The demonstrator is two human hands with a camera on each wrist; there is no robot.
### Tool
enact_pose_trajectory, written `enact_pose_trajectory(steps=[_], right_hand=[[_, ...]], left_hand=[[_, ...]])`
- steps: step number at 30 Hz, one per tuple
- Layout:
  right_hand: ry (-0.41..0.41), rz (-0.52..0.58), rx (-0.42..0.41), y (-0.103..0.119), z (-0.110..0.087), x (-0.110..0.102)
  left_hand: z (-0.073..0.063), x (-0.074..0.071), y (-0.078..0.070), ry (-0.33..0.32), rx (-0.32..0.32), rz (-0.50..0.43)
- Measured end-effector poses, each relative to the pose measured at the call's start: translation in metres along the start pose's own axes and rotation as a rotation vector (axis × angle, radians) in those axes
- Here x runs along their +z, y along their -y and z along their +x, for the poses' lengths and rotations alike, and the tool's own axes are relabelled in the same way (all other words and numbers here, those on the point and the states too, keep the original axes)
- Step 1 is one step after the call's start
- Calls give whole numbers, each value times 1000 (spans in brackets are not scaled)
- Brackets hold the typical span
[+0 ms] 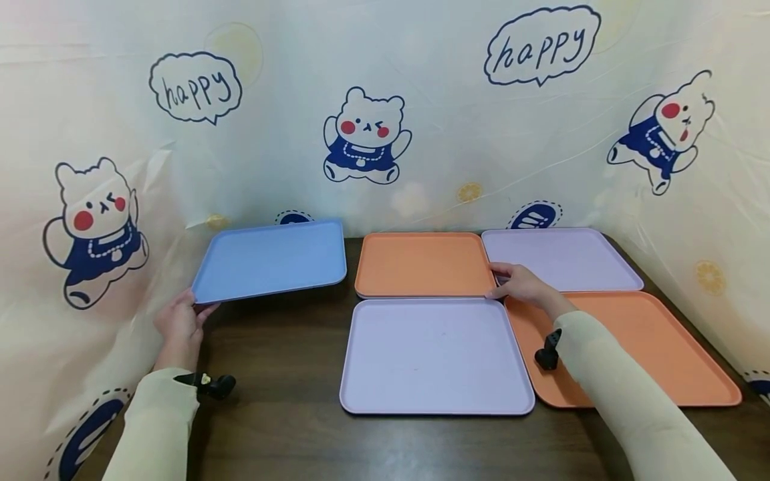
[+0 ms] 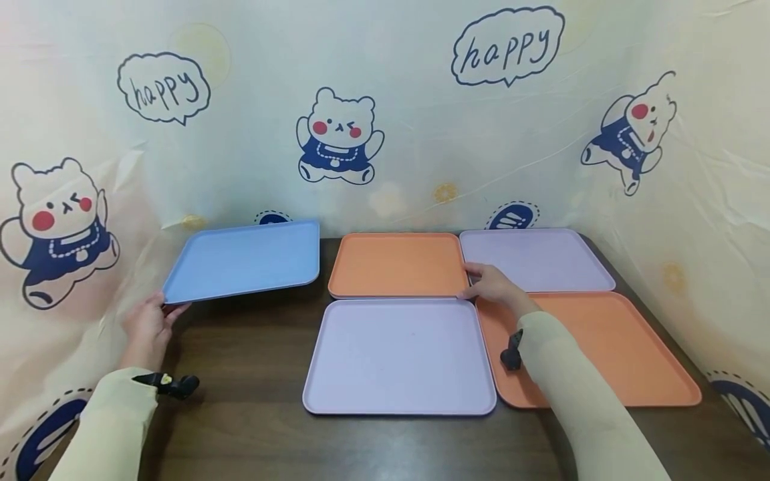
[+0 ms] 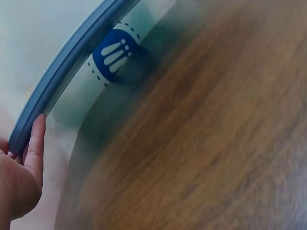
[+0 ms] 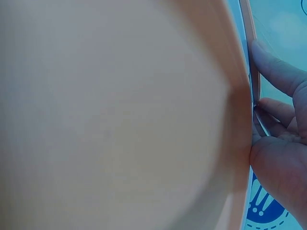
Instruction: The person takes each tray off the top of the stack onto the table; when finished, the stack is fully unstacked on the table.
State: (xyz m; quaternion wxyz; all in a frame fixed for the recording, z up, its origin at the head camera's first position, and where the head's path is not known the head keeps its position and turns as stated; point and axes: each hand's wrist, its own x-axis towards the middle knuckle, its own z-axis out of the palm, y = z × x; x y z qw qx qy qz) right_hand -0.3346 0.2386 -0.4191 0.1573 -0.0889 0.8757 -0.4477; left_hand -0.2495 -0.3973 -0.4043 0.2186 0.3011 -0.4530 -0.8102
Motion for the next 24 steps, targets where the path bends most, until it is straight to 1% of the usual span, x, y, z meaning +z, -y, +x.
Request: enact_pose_trajectory(steps=[2, 4, 8, 11, 18, 24], right_hand=[[0, 3, 0, 0, 0, -1], [2, 6, -2, -1, 0, -1], [7, 15, -8, -3, 1, -2], [7, 16, -15, -3, 1, -2], [3, 12, -17, -2, 1, -2], [5, 16, -25, -5, 2, -3]], left_hand=[[3, -1, 1, -37, 10, 32], [5, -2, 3, -54, 19, 59], [9, -4, 6, -87, 39, 70], [10, -4, 8, -107, 55, 59], [9, -3, 12, -100, 60, 86], [11, 1, 14, -116, 65, 87]])
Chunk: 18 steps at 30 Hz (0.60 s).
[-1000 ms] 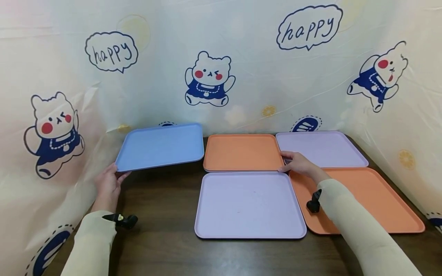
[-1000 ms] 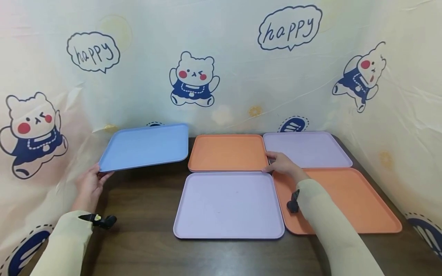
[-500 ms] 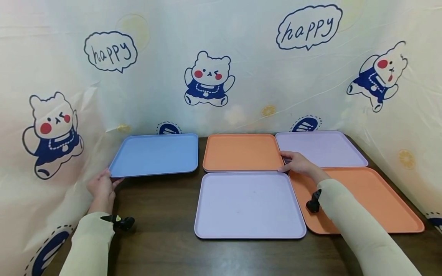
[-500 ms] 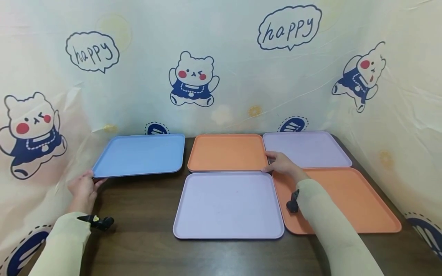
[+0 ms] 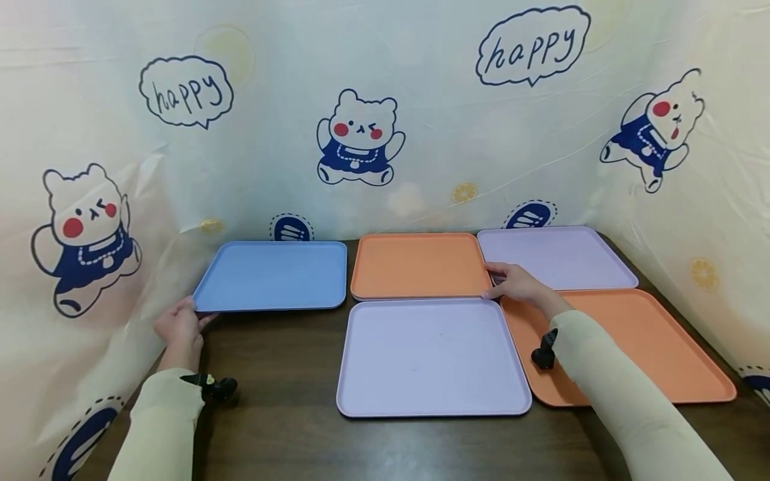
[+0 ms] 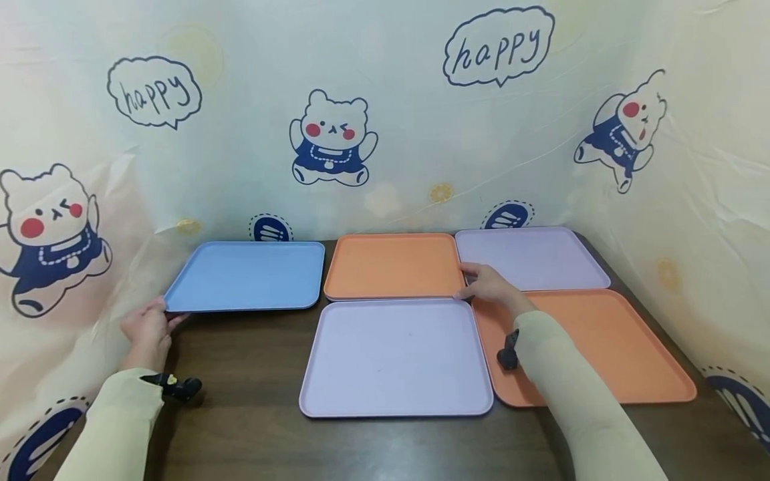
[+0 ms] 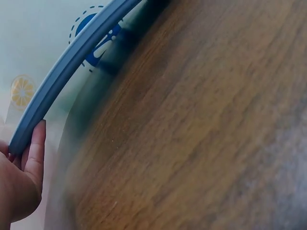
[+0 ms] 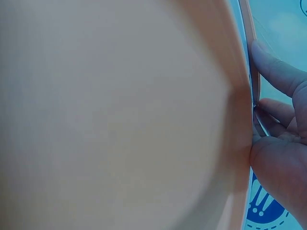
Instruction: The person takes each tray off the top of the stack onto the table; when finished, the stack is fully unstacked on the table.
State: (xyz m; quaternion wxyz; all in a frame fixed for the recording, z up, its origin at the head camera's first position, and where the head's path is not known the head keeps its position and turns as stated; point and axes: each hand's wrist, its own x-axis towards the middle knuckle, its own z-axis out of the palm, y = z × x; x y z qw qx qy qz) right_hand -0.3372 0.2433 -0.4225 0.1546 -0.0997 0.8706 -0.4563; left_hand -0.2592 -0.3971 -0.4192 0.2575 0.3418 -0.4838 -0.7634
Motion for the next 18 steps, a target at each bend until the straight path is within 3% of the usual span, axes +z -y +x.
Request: enact_pose_trajectory(steps=[11, 18], right_hand=[[-3, 2, -1, 2, -1, 1], [-4, -6, 9, 1, 1, 1]], left_hand=[[4, 5, 1, 19, -53, -29], [4, 7, 4, 109, -79, 89]])
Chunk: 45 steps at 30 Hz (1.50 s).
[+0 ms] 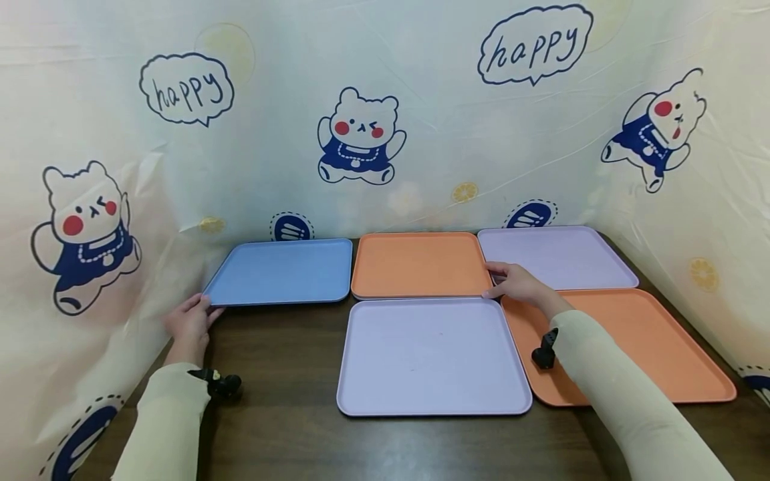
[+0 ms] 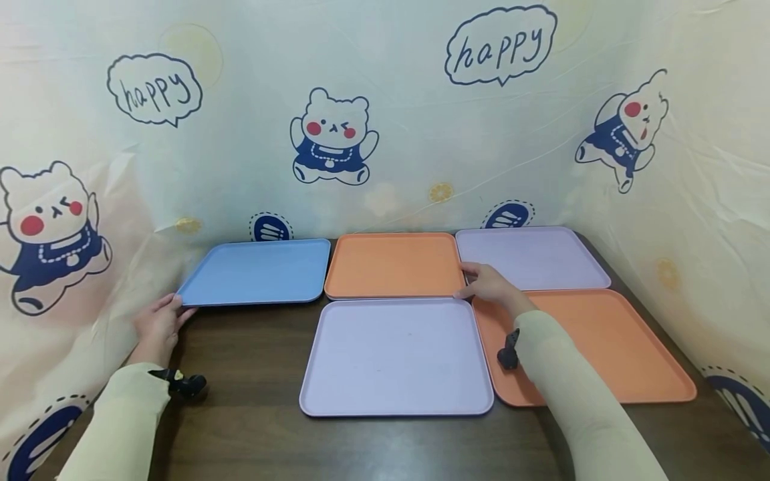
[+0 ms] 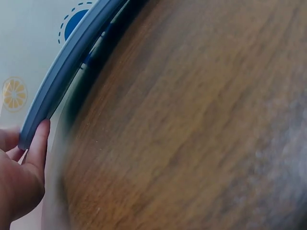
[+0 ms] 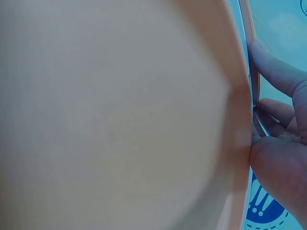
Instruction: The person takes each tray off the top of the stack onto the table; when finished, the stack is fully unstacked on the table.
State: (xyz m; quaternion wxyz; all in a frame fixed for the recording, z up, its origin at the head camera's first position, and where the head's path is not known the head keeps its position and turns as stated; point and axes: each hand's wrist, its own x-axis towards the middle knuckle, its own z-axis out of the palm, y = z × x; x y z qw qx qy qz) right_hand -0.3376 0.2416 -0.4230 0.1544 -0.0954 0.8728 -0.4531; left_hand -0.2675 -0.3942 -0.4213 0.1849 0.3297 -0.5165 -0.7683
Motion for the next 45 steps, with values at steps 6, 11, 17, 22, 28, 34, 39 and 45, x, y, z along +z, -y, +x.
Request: enact_pose_trajectory(steps=[6, 11, 17, 22, 28, 34, 39, 45], right_hand=[[0, -15, 5, 1, 0, -1], [1, -8, 6, 2, -1, 0], [4, -8, 1, 2, -1, 1], [1, -4, 2, 1, 0, 0], [4, 3, 11, 1, 1, 0], [3, 8, 10, 4, 0, 0], [5, 5, 1, 2, 1, 0], [3, 10, 1, -1, 1, 1]], left_hand=[[0, 4, -1, 119, 15, 116], [1, 7, 2, 147, 29, 156], [5, 9, 9, 110, 69, 226], [13, 9, 13, 93, 106, 346], [17, 9, 16, 54, 182, 555], [11, 10, 16, 60, 229, 617], [8, 9, 13, 83, 223, 649], [7, 10, 13, 79, 246, 682]])
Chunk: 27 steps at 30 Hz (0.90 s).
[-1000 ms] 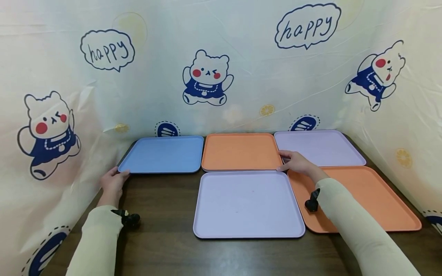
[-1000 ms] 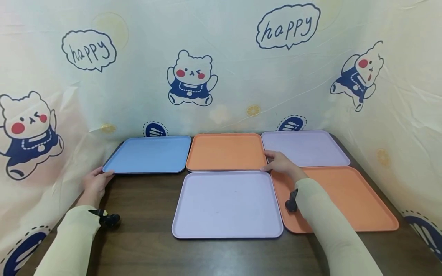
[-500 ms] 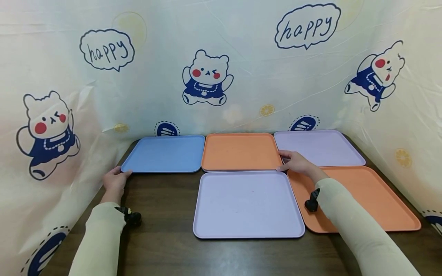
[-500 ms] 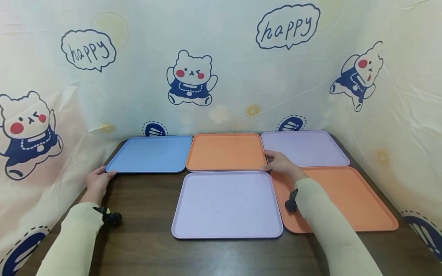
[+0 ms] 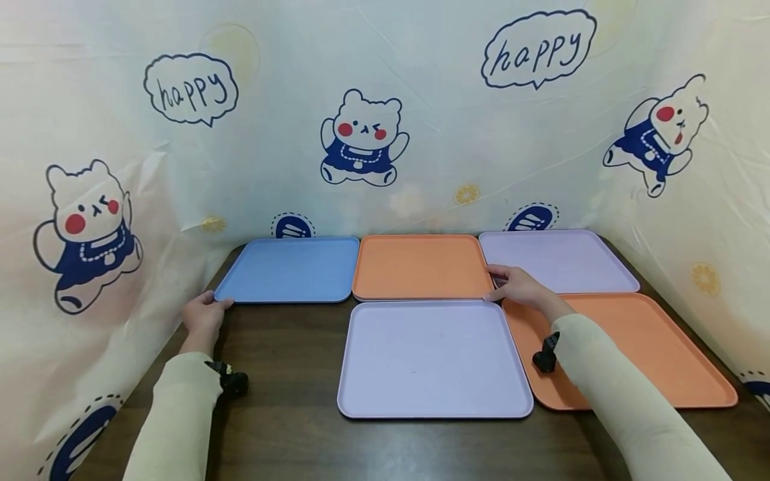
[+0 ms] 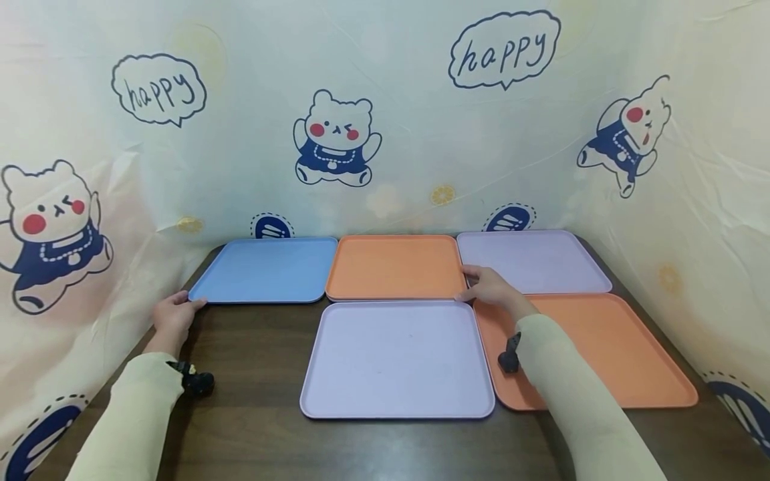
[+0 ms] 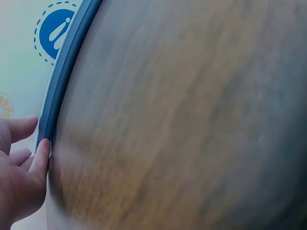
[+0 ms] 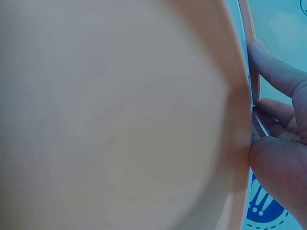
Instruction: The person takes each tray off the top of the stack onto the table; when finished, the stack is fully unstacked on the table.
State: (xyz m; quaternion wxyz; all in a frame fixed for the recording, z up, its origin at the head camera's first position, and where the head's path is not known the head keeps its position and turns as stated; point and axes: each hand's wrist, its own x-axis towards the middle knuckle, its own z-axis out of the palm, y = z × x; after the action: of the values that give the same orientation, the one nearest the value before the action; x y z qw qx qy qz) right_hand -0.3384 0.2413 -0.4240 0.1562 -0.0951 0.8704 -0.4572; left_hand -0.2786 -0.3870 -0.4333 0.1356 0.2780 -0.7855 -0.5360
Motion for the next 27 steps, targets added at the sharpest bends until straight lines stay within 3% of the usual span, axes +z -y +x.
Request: enact_pose_trajectory(steps=[4, 9, 12, 16, 22, 27], right_hand=[[1, 2, 0, 0, -1, 0], [0, -6, 1, -1, 0, 0], [-1, -10, -1, -2, 0, -1], [3, -2, -3, -1, 0, 0], [7, -1, -20, -1, 0, 1], [4, -8, -7, -1, 0, 0]], left_hand=[[0, 0, -1, -22, 0, -6], [1, 2, -4, -96, 27, -27], [1, 5, -7, -131, 34, -66], [0, 12, -15, -131, 40, -167], [-9, 33, -30, -66, 90, -337], [-18, 63, -44, 74, 144, -372]])
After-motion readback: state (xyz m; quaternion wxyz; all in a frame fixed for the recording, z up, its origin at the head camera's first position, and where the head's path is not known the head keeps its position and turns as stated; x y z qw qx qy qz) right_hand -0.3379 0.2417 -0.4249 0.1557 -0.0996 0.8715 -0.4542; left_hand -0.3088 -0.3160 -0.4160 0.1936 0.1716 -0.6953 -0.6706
